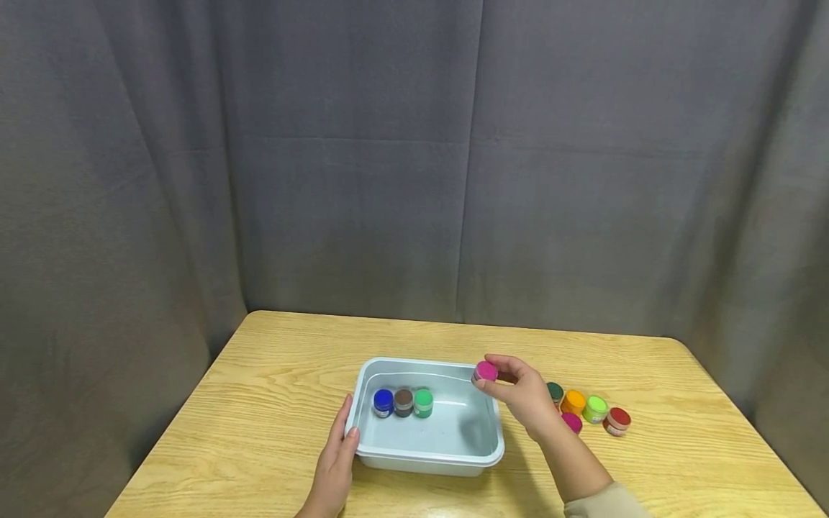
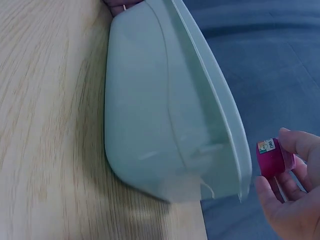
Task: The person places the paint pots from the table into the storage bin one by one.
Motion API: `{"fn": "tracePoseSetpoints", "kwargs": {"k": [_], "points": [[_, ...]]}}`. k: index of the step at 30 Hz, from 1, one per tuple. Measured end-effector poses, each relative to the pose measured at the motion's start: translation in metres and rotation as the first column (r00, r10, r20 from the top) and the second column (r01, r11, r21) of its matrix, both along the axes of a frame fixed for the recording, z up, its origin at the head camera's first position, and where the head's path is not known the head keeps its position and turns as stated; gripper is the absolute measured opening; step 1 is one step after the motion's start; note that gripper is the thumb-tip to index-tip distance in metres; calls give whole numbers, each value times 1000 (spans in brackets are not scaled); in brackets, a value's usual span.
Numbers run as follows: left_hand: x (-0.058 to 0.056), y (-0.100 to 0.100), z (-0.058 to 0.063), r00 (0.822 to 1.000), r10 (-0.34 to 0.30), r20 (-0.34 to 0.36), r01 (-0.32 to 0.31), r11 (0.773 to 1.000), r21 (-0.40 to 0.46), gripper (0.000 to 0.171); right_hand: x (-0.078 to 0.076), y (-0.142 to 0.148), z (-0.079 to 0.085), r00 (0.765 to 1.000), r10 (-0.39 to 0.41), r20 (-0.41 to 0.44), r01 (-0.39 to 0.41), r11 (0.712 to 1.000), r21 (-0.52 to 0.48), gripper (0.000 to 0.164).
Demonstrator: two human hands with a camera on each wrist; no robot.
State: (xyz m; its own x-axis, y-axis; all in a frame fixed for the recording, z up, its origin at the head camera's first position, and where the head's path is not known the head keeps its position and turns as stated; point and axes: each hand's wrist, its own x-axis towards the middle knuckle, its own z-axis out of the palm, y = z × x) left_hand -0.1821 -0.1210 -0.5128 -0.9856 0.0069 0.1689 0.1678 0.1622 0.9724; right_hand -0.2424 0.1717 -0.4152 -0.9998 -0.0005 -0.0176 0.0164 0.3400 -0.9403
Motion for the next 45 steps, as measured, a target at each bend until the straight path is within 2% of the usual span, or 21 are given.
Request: {"fn": "tracePoseSetpoints", "kwargs": {"k": [12, 19, 26, 39, 45], "points": [[0, 0, 0, 1000, 4, 0, -4, 1000, 1, 55, -10, -34, -3, 1000, 17, 15, -17, 1000, 24, 46], [1, 1, 0, 1000, 4, 2, -4, 1000, -2, 55, -14, -48, -9, 1000, 25, 6, -26, 995, 101, 43], [1, 0, 1, 1000, 1, 4, -1, 1000, 5, 55, -20, -55, -15, 999, 43, -4, -42, 987, 153, 42], [1, 0, -1, 1000, -7, -23, 8, 1000, 10, 56, -27, -64, -22, 996, 76, 52, -87, 963, 255, 38], [1, 0, -1, 1000, -3, -22, 3, 1000, 6, 55, -30, -67, -28, 995, 80, 64, -94, 959, 267, 38]]}}
